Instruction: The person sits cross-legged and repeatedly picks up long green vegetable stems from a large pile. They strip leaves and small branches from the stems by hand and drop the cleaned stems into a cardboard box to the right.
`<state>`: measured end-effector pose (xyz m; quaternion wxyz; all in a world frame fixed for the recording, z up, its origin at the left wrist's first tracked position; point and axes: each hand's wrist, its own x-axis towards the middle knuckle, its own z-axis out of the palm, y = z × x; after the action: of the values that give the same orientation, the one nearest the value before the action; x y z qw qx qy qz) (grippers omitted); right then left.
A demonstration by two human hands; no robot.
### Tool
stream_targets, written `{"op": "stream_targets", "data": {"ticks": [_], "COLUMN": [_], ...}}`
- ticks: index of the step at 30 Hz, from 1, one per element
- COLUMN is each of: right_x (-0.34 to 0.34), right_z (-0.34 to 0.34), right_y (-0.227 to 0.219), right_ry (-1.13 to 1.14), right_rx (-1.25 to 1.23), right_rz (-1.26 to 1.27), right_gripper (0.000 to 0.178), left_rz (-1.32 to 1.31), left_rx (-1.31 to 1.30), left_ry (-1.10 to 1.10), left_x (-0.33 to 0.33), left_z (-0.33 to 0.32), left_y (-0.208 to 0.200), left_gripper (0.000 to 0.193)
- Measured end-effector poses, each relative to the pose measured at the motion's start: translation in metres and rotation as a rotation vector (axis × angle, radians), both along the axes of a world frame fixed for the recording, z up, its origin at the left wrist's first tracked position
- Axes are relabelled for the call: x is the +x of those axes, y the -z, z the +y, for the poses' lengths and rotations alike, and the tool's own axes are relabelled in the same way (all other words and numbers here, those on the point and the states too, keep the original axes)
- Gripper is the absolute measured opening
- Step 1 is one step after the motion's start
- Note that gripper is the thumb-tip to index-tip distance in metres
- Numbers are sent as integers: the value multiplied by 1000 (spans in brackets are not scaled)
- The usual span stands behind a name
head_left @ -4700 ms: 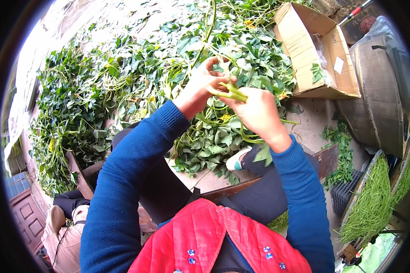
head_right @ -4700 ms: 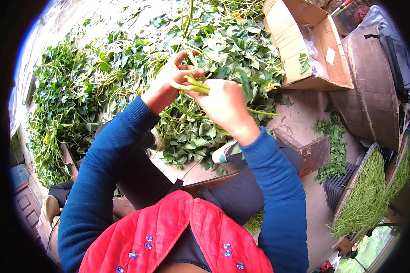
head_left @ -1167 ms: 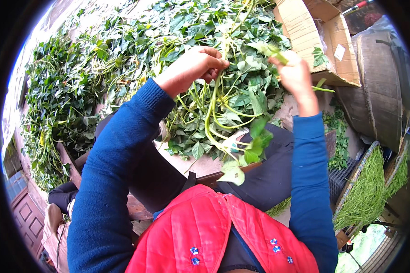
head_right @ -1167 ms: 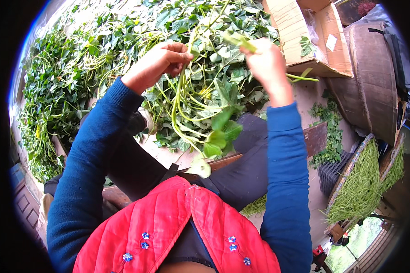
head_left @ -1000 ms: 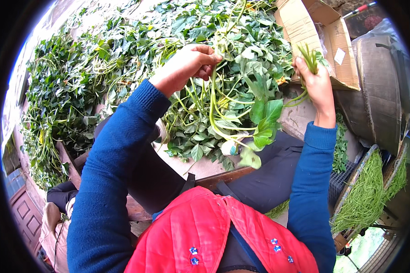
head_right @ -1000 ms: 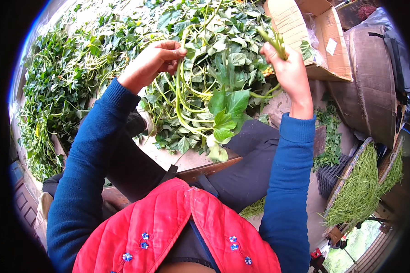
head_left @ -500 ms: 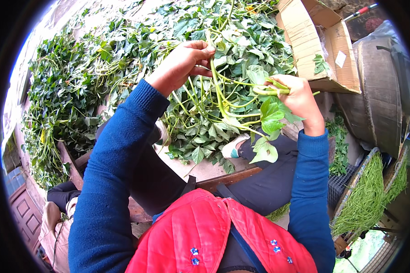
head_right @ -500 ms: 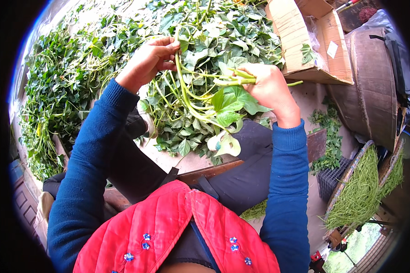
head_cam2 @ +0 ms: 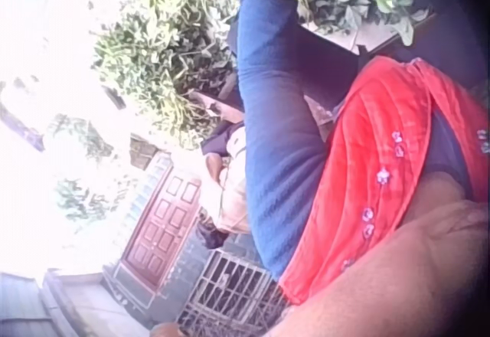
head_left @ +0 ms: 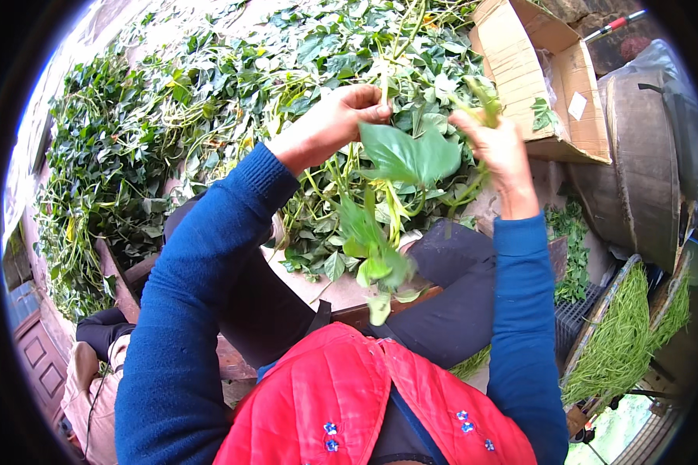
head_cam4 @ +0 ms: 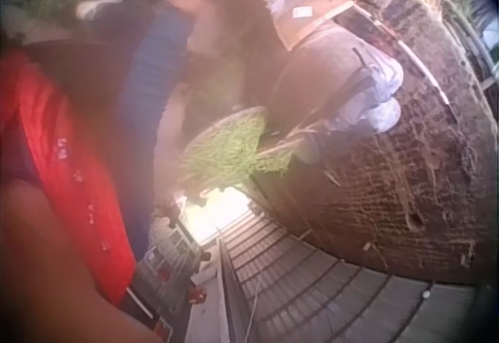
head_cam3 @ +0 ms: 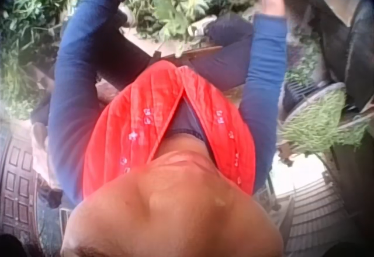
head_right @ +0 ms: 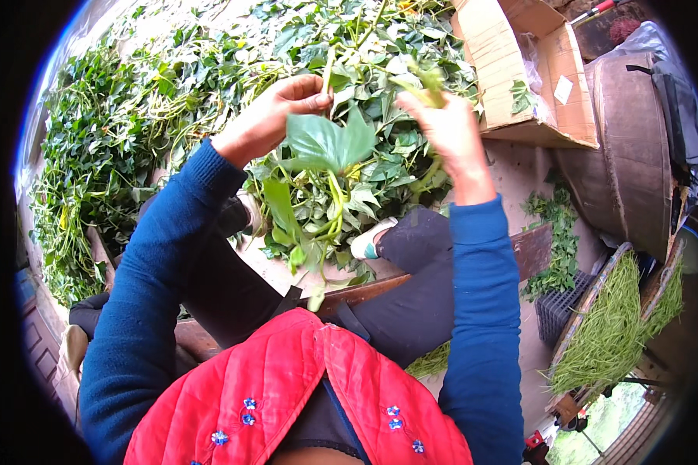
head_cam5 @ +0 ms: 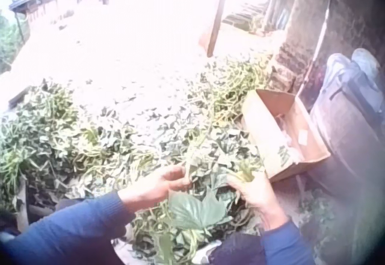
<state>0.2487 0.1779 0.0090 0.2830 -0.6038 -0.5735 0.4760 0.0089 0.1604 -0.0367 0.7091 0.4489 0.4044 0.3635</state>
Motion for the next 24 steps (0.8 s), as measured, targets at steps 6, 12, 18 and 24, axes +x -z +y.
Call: {"op": "stream_targets", "data": {"ticks": [6,12,18,24], "right_x": [-29,-24,10,-6], "right_z": [-18,-9,24,-35], "right_y": [19,19,8,-51], "right_ry": [-254,-595,-45,-456], "right_rx": [-422,224,486,395], "right_rz": [541,-7,-371,106], "right_gripper": [20,19,20,18], "left_rz": [-71,30,181,231], "left_rx": [3,-65,-82,-126], "left_ry": [24,68,36,-117], "left_x": [4,8,4,-4], "left_z": [-7,-4,-3,1], "left_y": [-21,-9,-9,-8], "left_gripper": [22,16,15,21]}}
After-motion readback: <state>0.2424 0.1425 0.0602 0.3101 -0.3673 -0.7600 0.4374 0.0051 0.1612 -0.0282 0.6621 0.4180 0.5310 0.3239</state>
